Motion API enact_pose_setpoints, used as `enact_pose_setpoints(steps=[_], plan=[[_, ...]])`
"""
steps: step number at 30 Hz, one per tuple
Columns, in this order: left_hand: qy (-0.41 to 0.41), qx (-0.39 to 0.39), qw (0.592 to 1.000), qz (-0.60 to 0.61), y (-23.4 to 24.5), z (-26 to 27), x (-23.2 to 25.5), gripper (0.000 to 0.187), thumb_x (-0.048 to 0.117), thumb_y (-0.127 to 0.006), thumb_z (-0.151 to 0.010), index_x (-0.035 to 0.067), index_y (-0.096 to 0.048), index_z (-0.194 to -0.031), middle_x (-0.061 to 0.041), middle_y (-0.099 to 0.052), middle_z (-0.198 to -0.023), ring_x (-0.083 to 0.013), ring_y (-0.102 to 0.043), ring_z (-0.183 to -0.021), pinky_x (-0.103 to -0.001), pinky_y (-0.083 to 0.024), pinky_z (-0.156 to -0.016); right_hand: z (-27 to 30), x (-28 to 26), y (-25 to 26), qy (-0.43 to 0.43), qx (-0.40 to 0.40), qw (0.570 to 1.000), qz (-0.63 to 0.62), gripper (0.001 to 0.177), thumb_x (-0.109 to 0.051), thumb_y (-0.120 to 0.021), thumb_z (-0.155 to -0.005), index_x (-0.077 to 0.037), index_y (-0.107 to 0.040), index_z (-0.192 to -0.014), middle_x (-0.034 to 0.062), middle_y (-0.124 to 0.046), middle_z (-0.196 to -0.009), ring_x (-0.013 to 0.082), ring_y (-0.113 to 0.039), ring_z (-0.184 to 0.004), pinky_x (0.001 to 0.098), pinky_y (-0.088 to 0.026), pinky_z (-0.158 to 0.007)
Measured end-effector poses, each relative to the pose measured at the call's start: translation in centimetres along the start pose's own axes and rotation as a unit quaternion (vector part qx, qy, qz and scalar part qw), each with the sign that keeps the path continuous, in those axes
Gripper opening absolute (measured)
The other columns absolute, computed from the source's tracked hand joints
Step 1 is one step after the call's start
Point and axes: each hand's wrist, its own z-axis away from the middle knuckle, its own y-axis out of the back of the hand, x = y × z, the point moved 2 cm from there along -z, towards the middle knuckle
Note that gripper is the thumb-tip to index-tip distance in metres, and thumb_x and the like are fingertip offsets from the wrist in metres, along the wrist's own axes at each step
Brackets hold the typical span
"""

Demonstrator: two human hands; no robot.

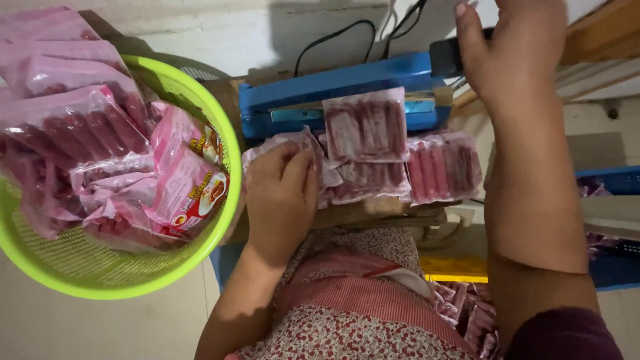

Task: The person seals bags of food products using a heat sealer. The person repeatedly takes small plastic packages containing reddish food sticks from a green basket, aligns the open end of each package under the heat sealer's arm, presses the arm down to seal it, and then places the sealed packages into a yellow or blue crate.

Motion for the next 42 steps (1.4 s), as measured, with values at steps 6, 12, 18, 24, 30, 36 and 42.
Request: enact_pose_setpoints(steps=[6,12,18,24,30,36,42], plan=[[0.003,-0.02,1.0,0.009,-0.9,0.4,-0.7,0.018,0.005,-0.069,-0.096,-0.003,-0.07,-0.112,-0.022,-0.063,-0.109,-0.0414,-0.06,-0.098,-0.05,-0.046,-0.083,2.4,1.0,-5.5,-0.134,-0.098,0.979,-0.114,0.026,-0.001,-0.076,-0.108,0.008,-0.071,-0.131,0.0301,-0.069,-0.119,0.046,-0.062,-0.105,0.0515,-0.046,-0.079],[-0.011,-0.001,0.999,0.034,-0.5,-0.3,-0.5,0.011,0.003,-0.067,-0.097,-0.004,-0.071,-0.105,-0.02,-0.065,-0.104,-0.0383,-0.062,-0.094,-0.049,-0.047,-0.081,4.3,1.7,-8.5,-0.169,-0.161,0.955,-0.185,0.048,0.009,-0.058,-0.099,0.001,-0.056,-0.146,0.0285,-0.056,-0.14,0.0496,-0.056,-0.124,0.054,-0.043,-0.099],[-0.026,0.006,0.998,0.052,0.2,-0.6,0.0,0.015,0.002,-0.067,-0.096,-0.009,-0.07,-0.106,-0.025,-0.065,-0.102,-0.0419,-0.062,-0.091,-0.051,-0.048,-0.079,4.4,1.9,-8.9,-0.195,-0.187,0.941,-0.206,0.054,0.008,-0.054,-0.098,-0.008,-0.054,-0.15,0.0225,-0.057,-0.145,0.045,-0.057,-0.127,0.0529,-0.044,-0.097],[-0.047,0.012,0.999,0.024,-0.5,2.0,0.6,0.007,0.001,-0.066,-0.095,-0.004,-0.065,-0.099,-0.021,-0.063,-0.093,-0.0411,-0.057,-0.078,-0.052,-0.044,-0.067,4.9,2.6,-10.0,-0.15,-0.168,0.955,-0.194,0.052,0.008,-0.053,-0.096,0.002,-0.061,-0.147,0.0259,-0.068,-0.133,0.0438,-0.062,-0.118,0.0504,-0.044,-0.097],[-0.014,-0.036,0.999,-0.021,2.6,4.9,1.0,0.022,0.006,-0.072,-0.092,0.005,-0.07,-0.114,-0.014,-0.062,-0.103,-0.0384,-0.06,-0.084,-0.05,-0.047,-0.075,6.9,3.5,-11.0,-0.125,-0.074,0.97,-0.196,0.041,0.008,-0.056,-0.104,0.003,-0.067,-0.143,0.0222,-0.077,-0.119,0.0371,-0.073,-0.107,0.0468,-0.052,-0.092],[0.016,-0.037,0.997,-0.063,8.3,6.9,-1.5,0.021,0.009,-0.067,-0.098,-0.001,-0.07,-0.116,-0.02,-0.068,-0.111,-0.0367,-0.066,-0.098,-0.053,-0.054,-0.086,9.3,3.8,-11.9,-0.136,0.046,0.983,-0.114,0.023,-0.001,-0.057,-0.119,0.0,-0.076,-0.132,0.0149,-0.08,-0.107,0.0318,-0.075,-0.093,0.0417,-0.054,-0.074],[0.121,0.039,0.983,-0.135,14.9,9.2,-6.9,0.012,0.005,-0.064,-0.099,-0.004,-0.067,-0.107,-0.022,-0.065,-0.102,-0.0397,-0.059,-0.095,-0.05,-0.049,-0.084,9.0,-2.2,-6.0,0.002,0.009,1.0,0.01,0.027,-0.006,-0.062,-0.121,0.013,-0.08,-0.129,0.0293,-0.065,-0.13,0.0449,-0.057,-0.111,0.0522,-0.044,-0.094]])
